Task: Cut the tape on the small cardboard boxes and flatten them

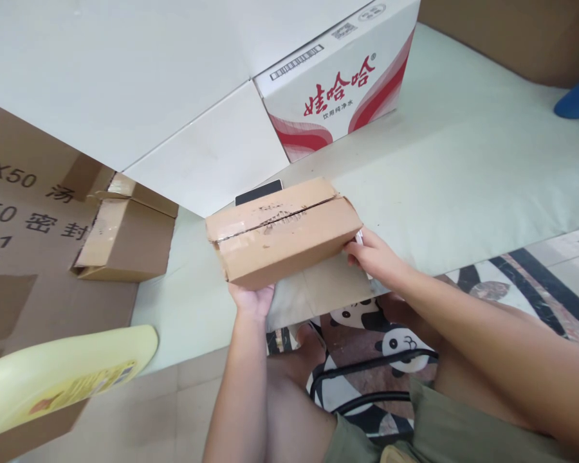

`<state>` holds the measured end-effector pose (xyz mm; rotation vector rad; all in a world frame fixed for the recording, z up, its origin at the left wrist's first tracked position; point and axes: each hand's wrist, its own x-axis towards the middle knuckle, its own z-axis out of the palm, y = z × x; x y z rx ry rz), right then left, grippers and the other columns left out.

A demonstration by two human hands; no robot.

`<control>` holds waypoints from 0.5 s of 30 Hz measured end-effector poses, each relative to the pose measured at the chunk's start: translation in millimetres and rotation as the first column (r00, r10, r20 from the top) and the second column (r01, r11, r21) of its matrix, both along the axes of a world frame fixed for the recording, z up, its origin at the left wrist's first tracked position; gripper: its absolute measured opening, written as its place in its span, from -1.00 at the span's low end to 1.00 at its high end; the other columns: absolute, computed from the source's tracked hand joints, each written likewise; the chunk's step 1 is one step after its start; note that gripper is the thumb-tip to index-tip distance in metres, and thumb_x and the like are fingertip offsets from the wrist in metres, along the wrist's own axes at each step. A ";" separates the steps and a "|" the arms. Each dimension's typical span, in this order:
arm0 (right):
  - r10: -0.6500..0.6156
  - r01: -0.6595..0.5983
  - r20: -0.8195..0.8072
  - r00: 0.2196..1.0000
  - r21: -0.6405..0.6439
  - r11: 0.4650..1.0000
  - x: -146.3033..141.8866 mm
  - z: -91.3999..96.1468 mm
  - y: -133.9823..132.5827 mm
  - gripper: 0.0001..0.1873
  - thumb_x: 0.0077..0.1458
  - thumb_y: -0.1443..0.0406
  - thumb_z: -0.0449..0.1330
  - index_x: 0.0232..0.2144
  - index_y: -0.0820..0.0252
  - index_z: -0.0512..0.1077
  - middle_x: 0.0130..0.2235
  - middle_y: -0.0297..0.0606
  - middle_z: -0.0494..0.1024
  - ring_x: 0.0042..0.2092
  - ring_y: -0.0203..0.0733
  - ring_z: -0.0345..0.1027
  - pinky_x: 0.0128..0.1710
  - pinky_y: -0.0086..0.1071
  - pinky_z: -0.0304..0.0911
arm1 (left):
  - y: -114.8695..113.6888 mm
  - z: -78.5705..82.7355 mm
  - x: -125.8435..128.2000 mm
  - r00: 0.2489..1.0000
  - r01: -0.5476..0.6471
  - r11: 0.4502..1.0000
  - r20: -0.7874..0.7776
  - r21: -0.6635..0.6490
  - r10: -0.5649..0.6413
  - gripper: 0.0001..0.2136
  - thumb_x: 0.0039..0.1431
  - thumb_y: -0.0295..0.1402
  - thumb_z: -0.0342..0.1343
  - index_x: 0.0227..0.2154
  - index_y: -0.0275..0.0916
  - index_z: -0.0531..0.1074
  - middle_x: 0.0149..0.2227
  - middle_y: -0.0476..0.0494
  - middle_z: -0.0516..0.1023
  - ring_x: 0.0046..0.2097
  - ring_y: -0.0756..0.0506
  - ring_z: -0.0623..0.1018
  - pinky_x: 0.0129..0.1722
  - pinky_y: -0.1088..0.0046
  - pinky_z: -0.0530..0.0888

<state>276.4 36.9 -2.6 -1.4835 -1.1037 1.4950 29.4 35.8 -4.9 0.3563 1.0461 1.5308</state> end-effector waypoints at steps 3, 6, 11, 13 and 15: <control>0.003 -0.003 0.003 1.000 0.000 1.000 -0.2 1.4 -0.4 -0.84 -0.07 0.31 0.08 -0.34 0.07 0.25 -0.52 -0.42 0.34 -0.48 -0.22 0.21 -0.44 -0.27 0.08 | -0.7 2.7 0.7 1.000 -0.003 1.000 0.011 -0.011 0.003 -0.56 0.18 0.05 -0.06 -0.25 -0.16 0.57 -0.27 -0.15 0.66 -0.18 -0.26 0.57 -0.36 0.26 0.50; 0.002 -0.002 0.020 1.000 0.000 1.000 -0.5 2.1 -0.4 -0.85 -0.08 0.32 0.08 -0.35 0.08 0.24 -0.53 -0.42 0.35 -0.48 -0.22 0.22 -0.44 -0.27 0.08 | -1.1 5.6 2.0 1.000 -0.011 1.000 0.011 -0.024 0.011 -0.55 0.19 0.03 -0.07 -0.28 -0.19 0.58 -0.28 -0.17 0.66 -0.19 -0.26 0.57 -0.35 0.26 0.50; 0.012 -0.012 0.045 0.999 -0.001 1.000 -0.6 1.6 0.3 -0.87 -0.08 0.32 0.08 -0.37 0.09 0.24 -0.53 -0.42 0.35 -0.49 -0.23 0.22 -0.44 -0.28 0.08 | -0.4 4.4 1.8 1.000 -0.002 1.000 0.020 -0.016 0.002 -0.58 0.19 0.00 -0.04 -0.22 -0.20 0.57 -0.24 -0.19 0.66 -0.17 -0.25 0.58 -0.33 0.27 0.52; 0.011 -0.011 0.040 0.999 0.003 1.000 -0.5 1.2 0.3 -0.87 -0.08 0.32 0.08 -0.38 0.09 0.23 -0.53 -0.42 0.34 -0.49 -0.23 0.21 -0.43 -0.29 0.07 | 0.1 2.1 0.9 1.000 -0.004 1.000 0.000 -0.006 0.004 -0.59 0.16 0.00 0.00 -0.22 -0.21 0.57 -0.24 -0.19 0.66 -0.19 -0.24 0.59 -0.34 0.28 0.52; 0.010 -0.010 0.040 0.999 0.006 1.000 -0.4 0.6 0.1 -0.87 -0.08 0.32 0.08 -0.38 0.09 0.23 -0.53 -0.43 0.34 -0.48 -0.22 0.22 -0.43 -0.29 0.07 | 0.4 -0.1 -0.1 1.000 -0.005 1.000 -0.010 0.003 0.005 -0.59 0.13 0.00 0.03 -0.22 -0.21 0.57 -0.25 -0.19 0.65 -0.19 -0.24 0.60 -0.34 0.28 0.53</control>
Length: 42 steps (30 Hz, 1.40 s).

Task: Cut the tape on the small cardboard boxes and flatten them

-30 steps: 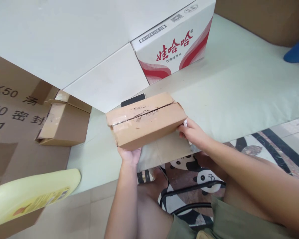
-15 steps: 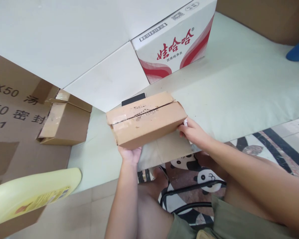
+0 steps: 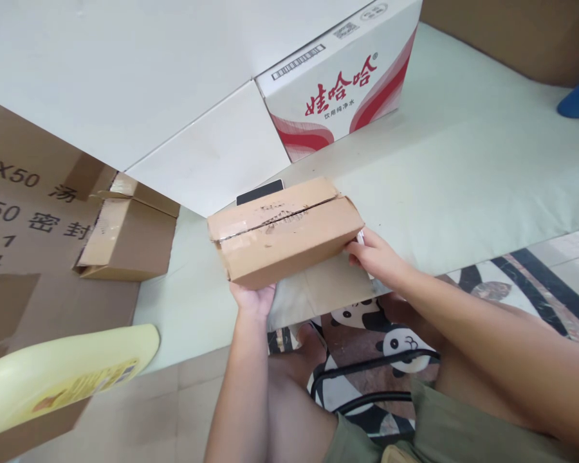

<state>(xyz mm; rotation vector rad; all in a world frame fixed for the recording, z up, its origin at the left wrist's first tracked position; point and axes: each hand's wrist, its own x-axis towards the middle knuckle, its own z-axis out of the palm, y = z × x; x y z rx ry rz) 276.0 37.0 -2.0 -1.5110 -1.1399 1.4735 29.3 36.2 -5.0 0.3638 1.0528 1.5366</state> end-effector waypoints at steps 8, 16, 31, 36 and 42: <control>0.011 -0.011 0.011 1.000 0.006 1.000 -0.2 -3.0 0.9 -0.87 -0.07 0.32 0.06 -0.37 0.09 0.22 -0.53 -0.43 0.33 -0.48 -0.23 0.22 -0.43 -0.29 0.07 | -0.6 0.0 -1.8 1.000 0.021 1.000 0.010 0.003 -0.021 -0.58 0.13 0.00 0.03 -0.20 -0.22 0.56 -0.23 -0.22 0.65 -0.16 -0.25 0.59 -0.30 0.27 0.52; 0.009 -0.009 0.012 1.000 0.000 1.000 -0.3 -1.2 0.7 -0.88 -0.06 0.31 0.07 -0.38 0.09 0.21 -0.53 -0.43 0.32 -0.49 -0.24 0.21 -0.44 -0.29 0.07 | -1.2 4.8 3.2 1.000 -0.026 0.999 0.008 -0.038 0.026 -0.56 0.13 0.01 -0.01 -0.22 -0.23 0.56 -0.27 -0.20 0.66 -0.20 -0.25 0.59 -0.35 0.28 0.50; 0.008 -0.008 0.053 0.999 0.007 1.000 -1.1 -2.5 -0.8 -0.88 -0.07 0.31 0.08 -0.39 0.09 0.21 -0.52 -0.42 0.34 -0.48 -0.22 0.22 -0.43 -0.28 0.08 | -1.5 8.5 6.9 0.999 -0.054 0.997 0.005 -0.057 0.054 -0.60 0.12 -0.01 0.01 -0.29 -0.22 0.59 -0.31 -0.19 0.65 -0.22 -0.24 0.60 -0.37 0.29 0.51; 0.003 -0.004 0.036 0.999 0.014 1.000 -1.6 -6.8 0.3 -0.87 -0.08 0.31 0.09 -0.39 0.09 0.21 -0.52 -0.41 0.34 -0.47 -0.22 0.22 -0.42 -0.28 0.09 | -1.0 8.5 6.7 0.999 -0.044 0.998 0.009 -0.052 0.044 -0.61 0.10 -0.01 0.04 -0.29 -0.22 0.58 -0.30 -0.19 0.65 -0.22 -0.25 0.59 -0.38 0.29 0.51; 0.007 -0.008 0.021 1.000 0.014 1.000 -1.6 -8.1 0.4 -0.86 -0.09 0.30 0.08 -0.38 0.09 0.21 -0.51 -0.41 0.34 -0.47 -0.22 0.23 -0.41 -0.27 0.11 | -1.1 0.9 1.2 1.000 -0.003 1.000 -0.001 -0.011 0.003 -0.60 0.13 -0.01 0.03 -0.20 -0.19 0.57 -0.24 -0.18 0.65 -0.16 -0.24 0.60 -0.32 0.29 0.53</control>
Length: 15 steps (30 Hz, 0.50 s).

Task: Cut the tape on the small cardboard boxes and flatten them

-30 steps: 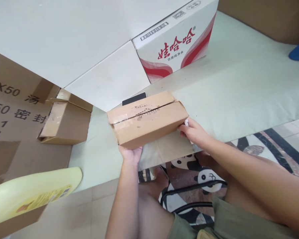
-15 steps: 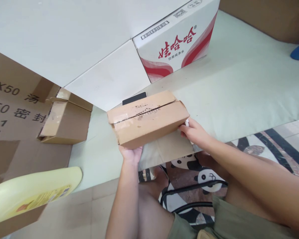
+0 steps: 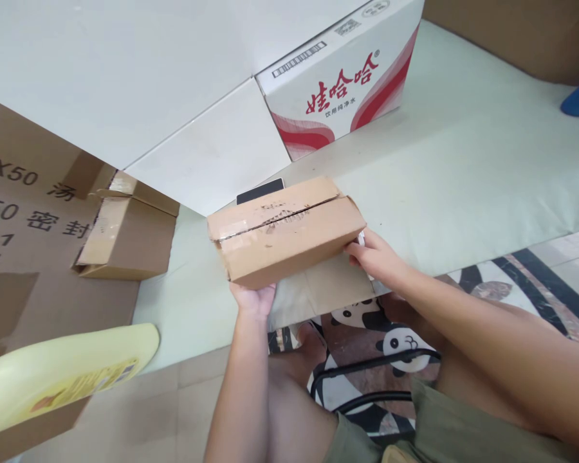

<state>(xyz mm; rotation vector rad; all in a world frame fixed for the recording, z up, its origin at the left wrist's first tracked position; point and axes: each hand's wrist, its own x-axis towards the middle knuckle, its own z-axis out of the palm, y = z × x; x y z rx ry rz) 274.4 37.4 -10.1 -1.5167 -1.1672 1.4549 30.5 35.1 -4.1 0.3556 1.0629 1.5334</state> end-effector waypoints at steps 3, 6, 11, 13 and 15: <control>0.009 -0.008 0.020 1.000 -0.013 1.000 0.2 3.0 -0.8 -0.87 -0.08 0.30 0.08 -0.39 0.09 0.21 -0.51 -0.40 0.34 -0.47 -0.21 0.22 -0.42 -0.27 0.09 | -0.1 -1.3 -1.1 1.000 0.011 1.000 0.000 0.007 -0.011 -0.58 0.13 0.00 0.04 -0.19 -0.20 0.57 -0.23 -0.20 0.65 -0.17 -0.24 0.60 -0.32 0.29 0.54; 0.007 -0.007 0.034 0.999 -0.018 1.000 0.3 5.2 -1.6 -0.87 -0.07 0.30 0.08 -0.39 0.09 0.22 -0.52 -0.39 0.35 -0.47 -0.20 0.23 -0.43 -0.27 0.10 | -0.1 -1.2 -1.8 1.000 0.006 1.000 0.001 0.006 -0.006 -0.59 0.11 0.01 0.05 -0.21 -0.21 0.57 -0.24 -0.20 0.65 -0.18 -0.24 0.61 -0.33 0.29 0.54; 0.006 -0.006 0.018 1.000 0.000 1.000 -0.3 4.8 -1.3 -0.87 -0.07 0.31 0.08 -0.37 0.09 0.22 -0.53 -0.40 0.34 -0.47 -0.20 0.23 -0.42 -0.26 0.12 | -0.3 -1.7 -2.6 1.000 0.010 1.000 -0.001 0.004 -0.010 -0.58 0.11 -0.01 0.06 -0.17 -0.21 0.57 -0.23 -0.22 0.65 -0.16 -0.25 0.61 -0.30 0.26 0.55; 0.005 -0.005 0.019 1.000 -0.004 1.000 -0.4 4.6 -1.1 -0.87 -0.08 0.31 0.08 -0.37 0.09 0.23 -0.53 -0.41 0.34 -0.48 -0.21 0.23 -0.42 -0.27 0.12 | -0.4 -1.3 -1.7 1.000 0.005 1.000 -0.007 0.006 -0.005 -0.59 0.11 -0.02 0.06 -0.19 -0.22 0.57 -0.23 -0.22 0.65 -0.16 -0.25 0.61 -0.31 0.27 0.55; 0.005 -0.004 0.018 1.000 -0.011 1.000 -0.3 4.4 -1.0 -0.86 -0.07 0.30 0.08 -0.37 0.09 0.22 -0.53 -0.42 0.34 -0.48 -0.21 0.22 -0.43 -0.27 0.11 | -0.5 0.2 0.0 1.000 -0.002 1.000 -0.013 0.003 0.002 -0.60 0.12 -0.01 0.05 -0.22 -0.21 0.58 -0.25 -0.21 0.66 -0.18 -0.24 0.61 -0.33 0.28 0.55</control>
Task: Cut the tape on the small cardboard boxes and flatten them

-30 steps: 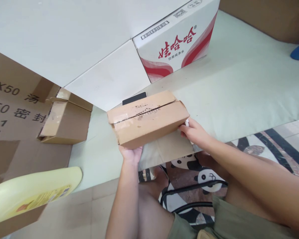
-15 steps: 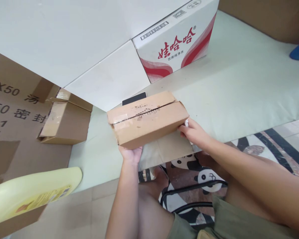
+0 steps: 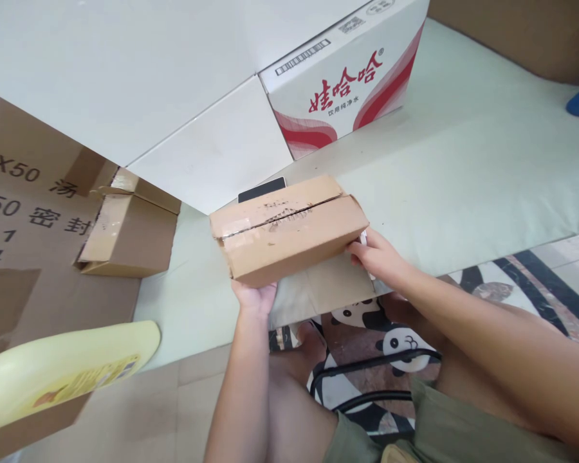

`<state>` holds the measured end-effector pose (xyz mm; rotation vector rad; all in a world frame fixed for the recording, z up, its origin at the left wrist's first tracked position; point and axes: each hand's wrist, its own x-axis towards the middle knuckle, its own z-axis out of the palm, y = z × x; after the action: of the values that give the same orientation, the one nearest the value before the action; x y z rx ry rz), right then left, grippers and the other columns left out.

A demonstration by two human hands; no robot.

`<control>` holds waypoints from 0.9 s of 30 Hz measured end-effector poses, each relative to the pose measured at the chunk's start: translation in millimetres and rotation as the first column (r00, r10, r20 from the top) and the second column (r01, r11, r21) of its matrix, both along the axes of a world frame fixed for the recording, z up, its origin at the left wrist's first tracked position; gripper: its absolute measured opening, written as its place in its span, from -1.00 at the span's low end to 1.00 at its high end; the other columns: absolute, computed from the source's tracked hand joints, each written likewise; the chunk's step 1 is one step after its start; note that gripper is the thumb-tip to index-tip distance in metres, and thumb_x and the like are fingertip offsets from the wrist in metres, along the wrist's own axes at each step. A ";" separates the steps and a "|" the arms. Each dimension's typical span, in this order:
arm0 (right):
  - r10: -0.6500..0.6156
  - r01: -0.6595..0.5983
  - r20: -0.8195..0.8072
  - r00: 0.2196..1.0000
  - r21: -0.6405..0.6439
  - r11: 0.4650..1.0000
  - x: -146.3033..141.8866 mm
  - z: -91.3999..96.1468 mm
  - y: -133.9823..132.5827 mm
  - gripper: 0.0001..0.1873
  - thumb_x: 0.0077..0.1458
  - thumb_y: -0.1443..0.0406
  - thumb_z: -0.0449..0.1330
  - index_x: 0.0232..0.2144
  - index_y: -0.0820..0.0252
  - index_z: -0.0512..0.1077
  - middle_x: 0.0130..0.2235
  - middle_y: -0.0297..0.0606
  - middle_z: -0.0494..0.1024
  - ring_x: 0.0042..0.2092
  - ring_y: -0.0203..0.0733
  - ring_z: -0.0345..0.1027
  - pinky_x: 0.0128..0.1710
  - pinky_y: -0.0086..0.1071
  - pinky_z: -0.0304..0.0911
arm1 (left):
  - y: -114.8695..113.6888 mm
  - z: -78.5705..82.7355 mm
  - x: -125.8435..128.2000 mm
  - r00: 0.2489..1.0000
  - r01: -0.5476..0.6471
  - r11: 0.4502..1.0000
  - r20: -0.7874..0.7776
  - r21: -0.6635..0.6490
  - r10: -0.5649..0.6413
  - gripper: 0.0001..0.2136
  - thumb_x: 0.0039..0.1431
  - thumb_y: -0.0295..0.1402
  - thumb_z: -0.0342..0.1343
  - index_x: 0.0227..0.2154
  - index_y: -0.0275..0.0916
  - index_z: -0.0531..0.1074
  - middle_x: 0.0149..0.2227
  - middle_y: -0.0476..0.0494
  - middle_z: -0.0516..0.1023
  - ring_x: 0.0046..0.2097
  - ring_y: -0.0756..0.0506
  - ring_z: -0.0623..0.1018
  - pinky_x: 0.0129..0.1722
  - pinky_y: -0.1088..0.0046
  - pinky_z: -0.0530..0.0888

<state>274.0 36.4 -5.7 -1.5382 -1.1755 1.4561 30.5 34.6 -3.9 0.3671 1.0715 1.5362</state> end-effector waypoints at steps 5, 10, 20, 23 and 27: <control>-0.005 0.005 -0.006 1.000 -0.013 1.000 0.2 1.0 -0.2 -0.88 -0.07 0.31 0.08 -0.39 0.09 0.21 -0.54 -0.43 0.33 -0.48 -0.22 0.21 -0.42 -0.28 0.09 | -0.5 3.2 2.9 1.000 -0.009 1.000 0.003 0.002 0.009 -0.59 0.15 -0.01 0.01 -0.22 -0.20 0.58 -0.25 -0.20 0.66 -0.19 -0.24 0.61 -0.34 0.28 0.55; -0.012 0.012 -0.010 1.000 -0.015 1.000 -0.1 6.2 -1.0 -0.87 -0.08 0.32 0.08 -0.39 0.09 0.20 -0.52 -0.42 0.33 -0.49 -0.23 0.20 -0.44 -0.28 0.08 | -0.4 1.1 0.9 1.000 0.000 1.000 0.003 0.001 0.000 -0.59 0.14 0.00 0.03 -0.17 -0.19 0.56 -0.23 -0.20 0.65 -0.16 -0.25 0.60 -0.31 0.28 0.55; 0.001 -0.001 0.001 1.000 -0.012 1.000 0.3 3.8 -0.1 -0.86 -0.08 0.32 0.09 -0.38 0.09 0.21 -0.51 -0.41 0.34 -0.49 -0.22 0.20 -0.44 -0.27 0.09 | -0.1 -0.2 -1.1 1.000 0.013 1.000 0.017 0.020 -0.013 -0.54 0.17 0.01 0.01 -0.05 -0.17 0.54 -0.23 -0.21 0.65 -0.16 -0.25 0.60 -0.29 0.27 0.54; 0.001 -0.001 0.001 1.000 -0.009 1.000 0.2 3.9 -0.4 -0.86 -0.08 0.32 0.08 -0.37 0.08 0.22 -0.51 -0.42 0.34 -0.49 -0.22 0.21 -0.44 -0.28 0.09 | -0.2 -1.0 -1.9 1.000 0.018 0.999 0.019 0.028 -0.019 -0.54 0.16 0.01 0.02 -0.05 -0.18 0.54 -0.23 -0.21 0.65 -0.16 -0.25 0.60 -0.28 0.26 0.54; -0.004 0.004 -0.010 1.000 -0.010 1.000 0.0 5.2 -0.7 -0.85 -0.07 0.31 0.08 -0.36 0.08 0.22 -0.51 -0.42 0.34 -0.49 -0.23 0.20 -0.45 -0.28 0.08 | -0.8 -1.1 -1.1 1.000 0.012 1.000 0.001 0.013 -0.012 -0.53 0.16 0.01 0.00 -0.05 -0.18 0.54 -0.17 -0.22 0.65 -0.16 -0.25 0.60 -0.29 0.26 0.54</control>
<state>274.1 35.7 -0.5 -1.5372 -1.1604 1.4678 29.4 33.8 -5.0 0.3812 1.0570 1.5337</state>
